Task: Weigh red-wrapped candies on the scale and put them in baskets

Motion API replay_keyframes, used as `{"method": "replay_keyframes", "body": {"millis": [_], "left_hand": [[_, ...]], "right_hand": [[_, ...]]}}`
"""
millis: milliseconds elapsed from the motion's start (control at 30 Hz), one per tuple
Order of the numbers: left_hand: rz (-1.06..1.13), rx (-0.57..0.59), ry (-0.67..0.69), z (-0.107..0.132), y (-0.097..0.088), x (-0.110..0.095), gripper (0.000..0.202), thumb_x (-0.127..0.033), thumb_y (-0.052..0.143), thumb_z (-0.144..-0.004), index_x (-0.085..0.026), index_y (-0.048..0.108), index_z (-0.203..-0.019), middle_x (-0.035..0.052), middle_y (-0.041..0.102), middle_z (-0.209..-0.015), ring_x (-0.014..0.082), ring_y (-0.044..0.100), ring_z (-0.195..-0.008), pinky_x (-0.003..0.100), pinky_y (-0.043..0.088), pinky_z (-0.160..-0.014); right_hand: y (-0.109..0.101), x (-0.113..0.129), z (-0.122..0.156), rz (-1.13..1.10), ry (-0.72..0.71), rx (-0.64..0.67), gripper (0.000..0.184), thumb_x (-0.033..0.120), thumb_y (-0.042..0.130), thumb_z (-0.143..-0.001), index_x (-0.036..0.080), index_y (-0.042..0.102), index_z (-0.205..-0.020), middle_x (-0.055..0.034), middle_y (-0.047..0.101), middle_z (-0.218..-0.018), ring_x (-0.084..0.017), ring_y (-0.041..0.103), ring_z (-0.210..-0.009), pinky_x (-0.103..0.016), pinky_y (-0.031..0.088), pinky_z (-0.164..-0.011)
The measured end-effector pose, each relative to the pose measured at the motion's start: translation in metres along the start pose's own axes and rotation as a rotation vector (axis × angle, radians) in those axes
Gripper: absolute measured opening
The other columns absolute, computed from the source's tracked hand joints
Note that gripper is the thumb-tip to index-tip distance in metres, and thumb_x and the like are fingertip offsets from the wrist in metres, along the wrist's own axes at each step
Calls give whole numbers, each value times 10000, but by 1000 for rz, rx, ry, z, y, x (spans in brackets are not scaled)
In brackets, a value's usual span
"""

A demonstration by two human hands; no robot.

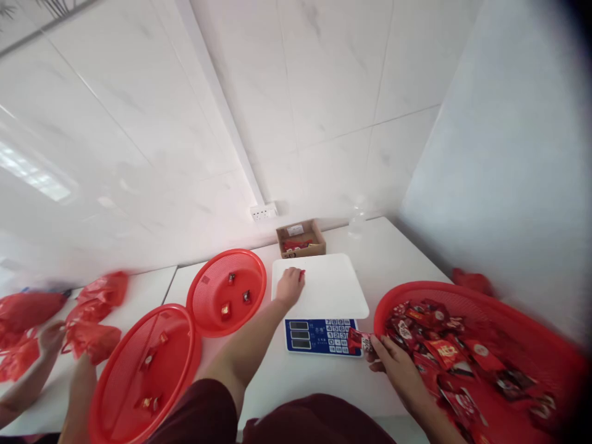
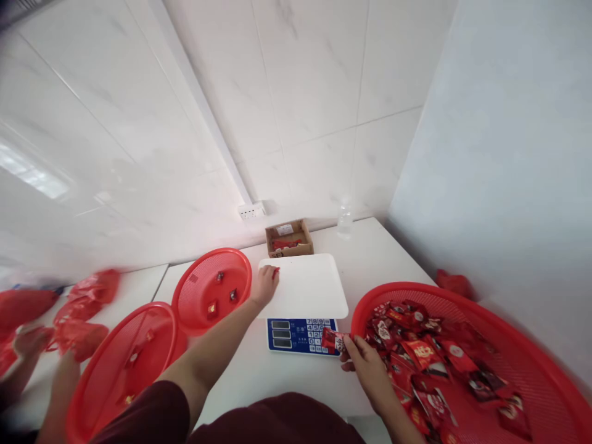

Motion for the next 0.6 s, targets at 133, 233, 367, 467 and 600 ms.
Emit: {"method": "replay_keyframes", "body": {"millis": [133,233,367,467,600], "left_hand": [[-42,-92,-220,32,-29,59,333,-268,357,-950,-147,538,-1202,148,550,-1227,239,506,-1128,396,408,-968],[-91,-31,-372,70,-34,87,516,-362,509,-875,-157,437,-1343,188,381,-1433,336,354,-1307,527,316,-1033],[-88,193,-406,113,-25,98,570,-393,450,-896,-181,354,-1415,152,414,-1437,311,342,-1338,534,250,-1077],[-69,254,-428,130,-22,104,465,-271,331,-935,-148,414,-1375,155,609,-1230,306,527,-1176,549,313,-1027],[-80,199,-466,136,-23,116,437,-217,331,-916,-130,470,-1320,165,640,-1169,322,576,-1105,573,370,-965]], "right_hand": [[-1,-2,-1,-8,1,-3,331,553,584,-659,229,623,-720,-17,632,-594,-202,607,-584,-336,533,-571],[2,2,-4,-2,45,-18,315,517,590,-665,216,635,-749,-18,640,-596,-190,609,-563,-328,534,-569],[21,24,-11,-47,98,10,280,450,601,-695,193,648,-795,-54,685,-689,-180,619,-582,-303,512,-542],[41,46,-16,-118,91,92,329,455,599,-718,202,650,-921,-73,721,-880,-190,656,-700,-301,527,-592],[44,59,-25,-153,-70,133,542,489,599,-727,253,539,-1211,-76,653,-1171,-204,660,-864,-336,546,-697]]}}
Point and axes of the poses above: each hand's wrist, its own z-axis away from the middle knuckle, its own y-axis out of the palm, x = y × z, the point moved 1 cm from there along -z, towards the middle knuckle
